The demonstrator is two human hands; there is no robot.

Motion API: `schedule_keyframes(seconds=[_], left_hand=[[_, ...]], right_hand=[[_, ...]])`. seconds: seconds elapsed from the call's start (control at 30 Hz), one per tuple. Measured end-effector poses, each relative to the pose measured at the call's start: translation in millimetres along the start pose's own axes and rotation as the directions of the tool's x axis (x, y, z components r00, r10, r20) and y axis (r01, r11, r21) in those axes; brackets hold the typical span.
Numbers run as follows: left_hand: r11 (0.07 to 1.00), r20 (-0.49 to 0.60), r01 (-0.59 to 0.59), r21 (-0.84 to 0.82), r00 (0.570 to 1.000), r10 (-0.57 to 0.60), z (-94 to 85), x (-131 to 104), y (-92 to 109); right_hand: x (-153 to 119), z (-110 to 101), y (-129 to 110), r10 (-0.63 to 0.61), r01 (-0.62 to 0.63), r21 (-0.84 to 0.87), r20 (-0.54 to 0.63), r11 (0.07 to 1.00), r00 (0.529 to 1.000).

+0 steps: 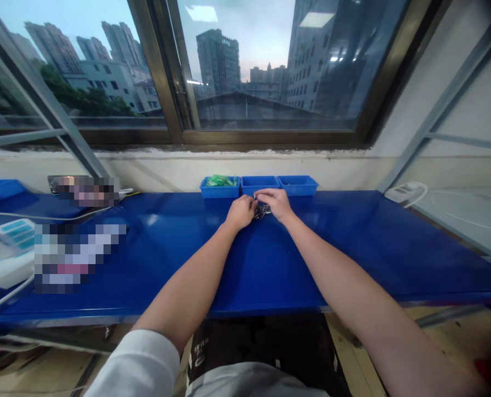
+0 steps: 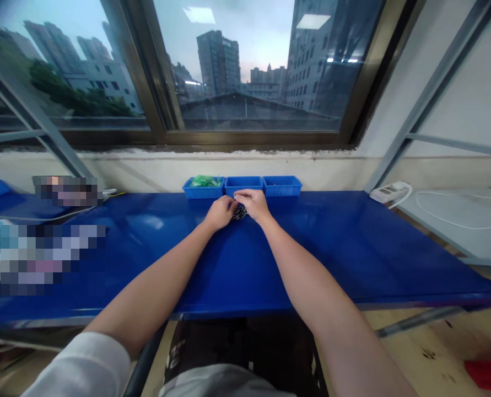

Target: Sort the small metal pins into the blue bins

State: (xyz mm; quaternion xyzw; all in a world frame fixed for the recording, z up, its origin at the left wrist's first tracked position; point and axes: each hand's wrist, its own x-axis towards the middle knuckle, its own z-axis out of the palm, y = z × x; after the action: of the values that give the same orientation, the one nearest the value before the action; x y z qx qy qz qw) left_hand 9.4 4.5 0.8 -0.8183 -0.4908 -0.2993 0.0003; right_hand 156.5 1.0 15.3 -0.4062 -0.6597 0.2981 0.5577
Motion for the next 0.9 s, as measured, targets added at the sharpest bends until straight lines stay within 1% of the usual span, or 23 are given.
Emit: schedule_keyframes(seconds=[0.1, 0.2, 0.3, 0.43, 0.5, 0.6, 0.67, 0.77, 0.83, 0.9], left_hand=[[0.998, 0.030, -0.027, 0.054, 0.999, 0.025, -3.0, -0.7, 1.1], [0.995, 0.035, -0.069, 0.072, 0.997, 0.066, -6.1, -1.6, 2.2], [0.996, 0.001, -0.075, 0.054, 0.997, 0.075, -7.3, -1.7, 1.7], [0.997, -0.076, -0.072, -0.016, 0.995, 0.070, -6.4, -1.4, -1.3], [0.996, -0.101, -0.076, -0.048, 0.992, 0.071, -6.0, -1.2, -2.6], [0.996, -0.100, -0.064, -0.070, 0.993, 0.056, -6.0, -0.9, -3.3], [0.996, -0.087, -0.045, -0.072, 0.995, 0.039, -5.8, -1.0, -3.1], [0.996, -0.088, -0.028, -0.081, 0.996, 0.021, -4.3, -1.4, -3.4], [0.996, -0.092, 0.004, -0.085, 0.996, -0.012, -2.6, -1.7, -5.2], [0.995, -0.088, 0.067, -0.080, 0.993, -0.073, -0.9, -1.7, -8.4]], right_hand=[[0.7, -1.0, 4.0, -0.039, 0.031, -0.157, -0.049, 0.987, 0.998], [0.7, -6.8, 7.1, -0.059, 0.061, -0.305, 0.015, 0.950, 0.998], [1.6, -14.6, 9.9, -0.033, 0.056, -0.368, 0.069, 0.928, 0.997], [3.5, -20.5, 16.0, 0.001, 0.045, -0.398, 0.113, 0.916, 0.994], [3.9, -20.6, 19.2, 0.021, 0.019, -0.339, 0.112, 0.941, 0.993], [3.8, -19.5, 21.8, 0.097, -0.085, -0.118, 0.103, 0.989, 0.990], [3.9, -19.4, 22.1, 0.142, -0.144, 0.010, 0.113, 0.990, 0.983], [5.5, -21.4, 22.0, 0.149, -0.160, 0.109, 0.102, 0.981, 0.984], [7.2, -24.7, 22.8, 0.138, -0.140, 0.112, 0.025, 0.984, 0.990], [8.7, -29.9, 24.8, 0.104, -0.100, 0.035, -0.109, 0.994, 0.989]])
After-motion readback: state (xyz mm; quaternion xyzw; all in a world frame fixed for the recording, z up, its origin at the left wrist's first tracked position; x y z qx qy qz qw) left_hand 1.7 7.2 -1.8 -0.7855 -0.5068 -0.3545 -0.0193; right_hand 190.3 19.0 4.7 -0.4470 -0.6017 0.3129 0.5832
